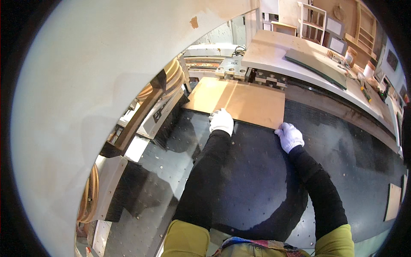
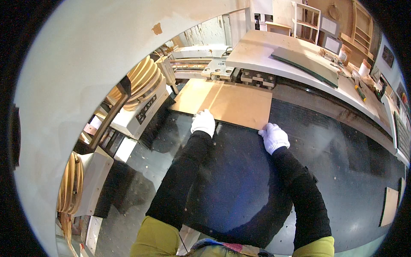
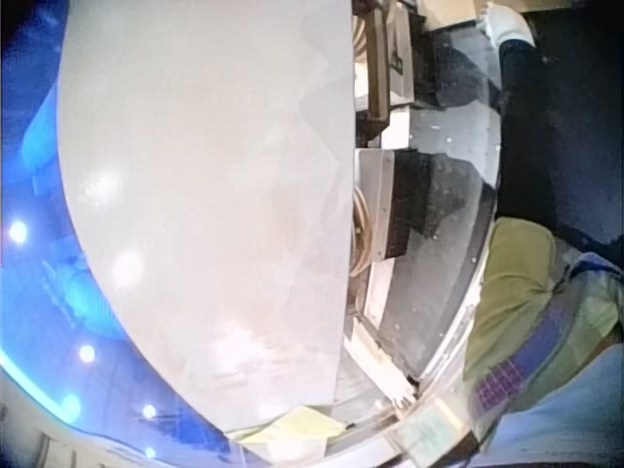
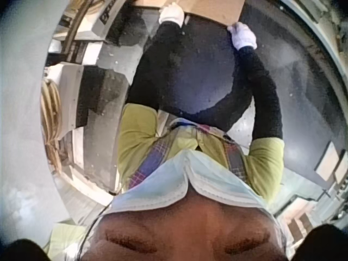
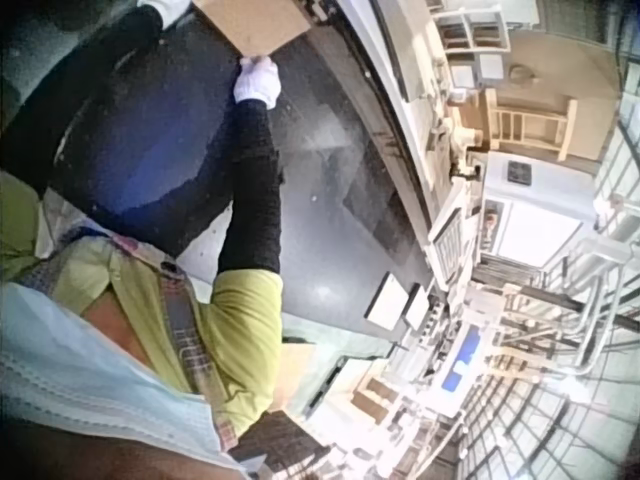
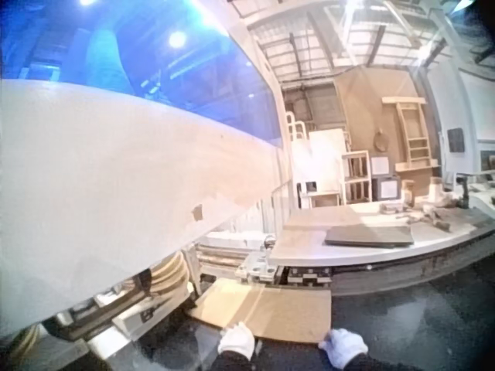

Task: Moving wood panels from a pallet to a processing machine and then onto another stack.

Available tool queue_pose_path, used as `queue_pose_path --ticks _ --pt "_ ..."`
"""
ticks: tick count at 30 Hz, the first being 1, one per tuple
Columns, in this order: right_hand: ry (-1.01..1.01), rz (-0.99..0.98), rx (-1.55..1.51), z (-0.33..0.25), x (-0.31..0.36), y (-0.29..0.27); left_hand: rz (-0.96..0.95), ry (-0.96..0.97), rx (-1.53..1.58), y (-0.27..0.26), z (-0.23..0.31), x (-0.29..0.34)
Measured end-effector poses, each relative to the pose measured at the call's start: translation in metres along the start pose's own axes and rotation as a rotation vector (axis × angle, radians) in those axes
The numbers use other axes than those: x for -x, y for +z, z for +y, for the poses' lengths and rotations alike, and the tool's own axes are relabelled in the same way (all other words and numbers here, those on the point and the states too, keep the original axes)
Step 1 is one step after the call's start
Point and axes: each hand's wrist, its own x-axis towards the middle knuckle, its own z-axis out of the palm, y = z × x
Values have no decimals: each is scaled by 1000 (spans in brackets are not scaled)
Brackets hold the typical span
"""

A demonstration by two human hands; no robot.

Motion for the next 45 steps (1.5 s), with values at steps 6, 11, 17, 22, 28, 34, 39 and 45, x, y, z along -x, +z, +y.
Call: queue_pose_path --ticks 6,11,17,22,28,34,39,45 --pt "32 -31 16 -8 1 -9 -13 -55 54 -6 4 -2" --pt "68 -108 -67 -8 7 -21 -123 259 107 -30 5 52" --pt "75 -107 -129 1 24 -35 -202 831 167 -88 34 222" --pt "23 -37 -262 14 98 -38 -429 779 -15 -122 72 281" --pt "-202 -15 -252 147 266 -101 -482 911 -90 -143 207 334" --pt "153 33 -217 349 480 -225 -466 1229 -72 -192 414 428" --pt "686 454 -305 518 626 -301 -426 1513 251 -206 628 476" --pt "1136 518 -329 586 769 -326 -100 1385 584 -192 891 506"
